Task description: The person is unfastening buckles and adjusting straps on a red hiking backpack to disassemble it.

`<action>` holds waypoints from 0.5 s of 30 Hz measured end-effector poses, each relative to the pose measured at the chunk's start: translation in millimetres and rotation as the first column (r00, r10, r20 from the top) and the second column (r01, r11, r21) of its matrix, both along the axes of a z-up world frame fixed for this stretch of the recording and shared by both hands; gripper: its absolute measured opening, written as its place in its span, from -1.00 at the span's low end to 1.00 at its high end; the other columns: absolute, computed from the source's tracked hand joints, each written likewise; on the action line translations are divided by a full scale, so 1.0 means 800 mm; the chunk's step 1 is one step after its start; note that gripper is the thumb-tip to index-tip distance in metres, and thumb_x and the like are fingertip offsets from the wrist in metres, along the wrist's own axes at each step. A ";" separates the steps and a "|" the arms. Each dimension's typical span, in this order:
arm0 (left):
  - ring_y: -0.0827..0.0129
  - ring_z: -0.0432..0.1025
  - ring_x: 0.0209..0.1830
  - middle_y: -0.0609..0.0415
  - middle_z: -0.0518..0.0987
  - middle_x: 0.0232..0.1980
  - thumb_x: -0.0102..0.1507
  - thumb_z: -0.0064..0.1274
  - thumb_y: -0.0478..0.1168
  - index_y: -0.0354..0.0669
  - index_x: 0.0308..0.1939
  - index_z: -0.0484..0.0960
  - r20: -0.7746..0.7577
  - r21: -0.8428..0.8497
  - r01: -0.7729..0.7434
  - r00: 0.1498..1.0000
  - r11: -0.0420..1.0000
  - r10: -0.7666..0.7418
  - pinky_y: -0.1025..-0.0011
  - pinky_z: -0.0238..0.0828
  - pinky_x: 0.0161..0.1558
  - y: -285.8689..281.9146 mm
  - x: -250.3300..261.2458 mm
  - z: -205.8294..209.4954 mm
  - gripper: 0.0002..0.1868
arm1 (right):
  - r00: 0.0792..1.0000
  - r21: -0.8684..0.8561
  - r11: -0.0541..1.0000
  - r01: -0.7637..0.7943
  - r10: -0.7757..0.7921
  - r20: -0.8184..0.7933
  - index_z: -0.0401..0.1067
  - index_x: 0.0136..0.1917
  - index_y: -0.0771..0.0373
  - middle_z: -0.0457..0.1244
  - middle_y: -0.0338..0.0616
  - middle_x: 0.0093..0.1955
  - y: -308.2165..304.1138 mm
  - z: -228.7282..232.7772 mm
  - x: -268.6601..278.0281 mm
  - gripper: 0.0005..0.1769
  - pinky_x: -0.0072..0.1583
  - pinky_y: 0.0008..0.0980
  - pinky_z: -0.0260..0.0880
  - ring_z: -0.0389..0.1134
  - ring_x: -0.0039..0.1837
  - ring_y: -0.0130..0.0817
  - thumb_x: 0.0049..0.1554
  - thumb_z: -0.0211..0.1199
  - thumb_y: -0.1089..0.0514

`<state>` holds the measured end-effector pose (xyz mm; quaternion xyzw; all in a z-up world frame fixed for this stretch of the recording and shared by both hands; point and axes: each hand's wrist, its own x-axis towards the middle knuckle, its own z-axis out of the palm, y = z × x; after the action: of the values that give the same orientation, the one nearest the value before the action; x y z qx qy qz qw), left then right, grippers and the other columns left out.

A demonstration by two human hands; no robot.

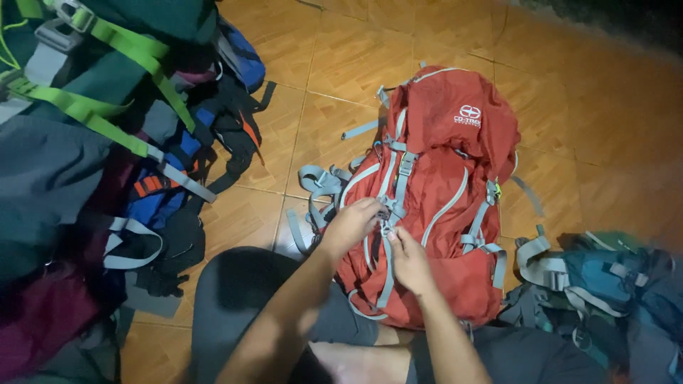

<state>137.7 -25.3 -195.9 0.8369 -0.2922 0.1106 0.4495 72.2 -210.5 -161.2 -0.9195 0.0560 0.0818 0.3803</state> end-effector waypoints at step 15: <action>0.37 0.44 0.17 0.16 0.50 0.01 0.31 -0.08 -0.32 -0.01 0.19 0.43 0.310 0.303 -0.181 0.947 0.936 0.083 0.50 0.53 0.06 0.004 -0.024 0.048 -0.64 | 0.986 -0.060 0.994 0.086 -0.094 -0.139 0.56 0.00 0.25 0.39 0.26 -0.07 0.015 0.003 0.020 -0.62 0.16 0.19 0.30 0.38 0.18 0.27 0.32 0.04 -0.04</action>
<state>118.2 -22.0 -157.6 0.8920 -0.3123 0.2130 0.2477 88.3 -198.8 -158.8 -0.9179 0.1266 0.1281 0.3536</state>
